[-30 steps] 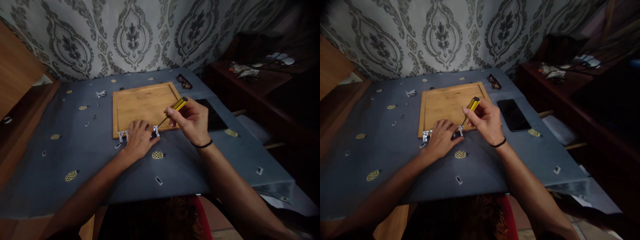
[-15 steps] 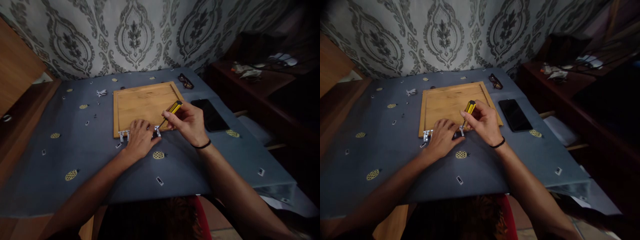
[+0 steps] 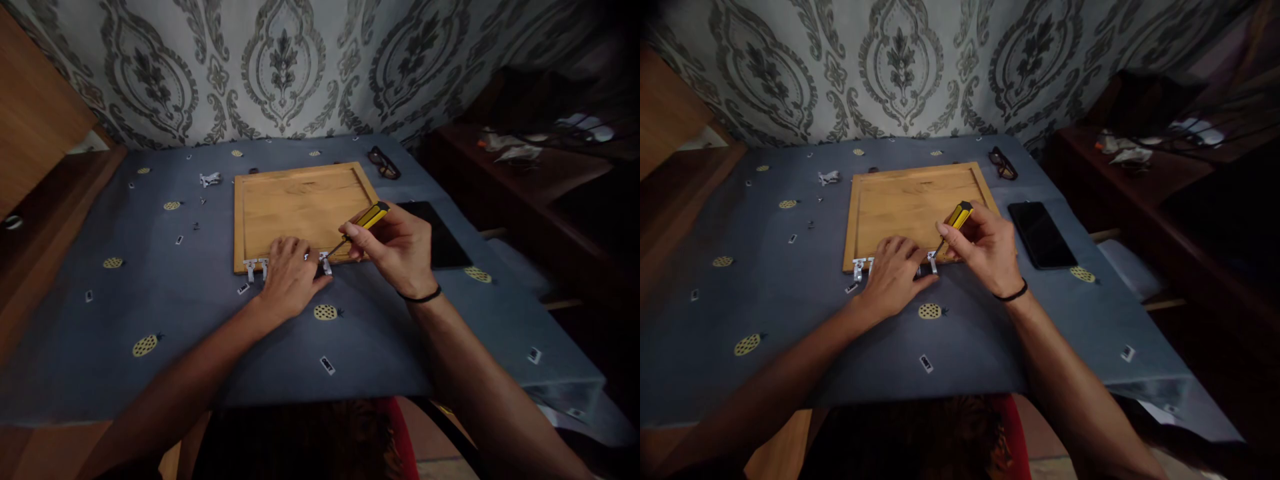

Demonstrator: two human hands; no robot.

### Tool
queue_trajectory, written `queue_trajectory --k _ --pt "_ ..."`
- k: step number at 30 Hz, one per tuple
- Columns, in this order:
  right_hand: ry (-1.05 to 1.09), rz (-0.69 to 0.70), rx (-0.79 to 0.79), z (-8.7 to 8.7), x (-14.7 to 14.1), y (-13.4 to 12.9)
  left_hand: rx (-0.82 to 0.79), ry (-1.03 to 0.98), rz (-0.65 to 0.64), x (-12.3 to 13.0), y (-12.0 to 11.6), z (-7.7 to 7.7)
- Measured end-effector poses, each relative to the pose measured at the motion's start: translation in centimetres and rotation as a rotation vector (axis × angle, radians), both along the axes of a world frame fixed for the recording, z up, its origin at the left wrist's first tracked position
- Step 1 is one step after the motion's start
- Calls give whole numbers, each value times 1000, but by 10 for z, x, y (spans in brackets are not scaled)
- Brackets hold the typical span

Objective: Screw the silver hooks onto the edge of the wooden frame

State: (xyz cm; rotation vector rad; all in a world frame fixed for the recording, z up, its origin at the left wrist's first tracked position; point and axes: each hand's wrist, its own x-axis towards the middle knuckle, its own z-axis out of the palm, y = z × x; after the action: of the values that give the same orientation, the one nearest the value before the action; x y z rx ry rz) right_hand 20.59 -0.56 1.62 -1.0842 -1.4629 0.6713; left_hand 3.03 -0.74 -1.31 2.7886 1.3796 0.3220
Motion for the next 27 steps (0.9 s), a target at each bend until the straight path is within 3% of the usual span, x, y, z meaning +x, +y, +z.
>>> queue_trajectory --k 8,15,21,27 --pt "-33 29 -8 0 0 -3 12 -6 -15 -1 1 -2" --pt "-24 83 -120 7 5 -5 23 -34 -18 -1 0 -4" --pt "-37 22 -49 2 0 -4 25 -27 -16 -1 1 -3" --pt "26 79 -78 1 -1 -3 15 -23 -18 -1 1 -2"
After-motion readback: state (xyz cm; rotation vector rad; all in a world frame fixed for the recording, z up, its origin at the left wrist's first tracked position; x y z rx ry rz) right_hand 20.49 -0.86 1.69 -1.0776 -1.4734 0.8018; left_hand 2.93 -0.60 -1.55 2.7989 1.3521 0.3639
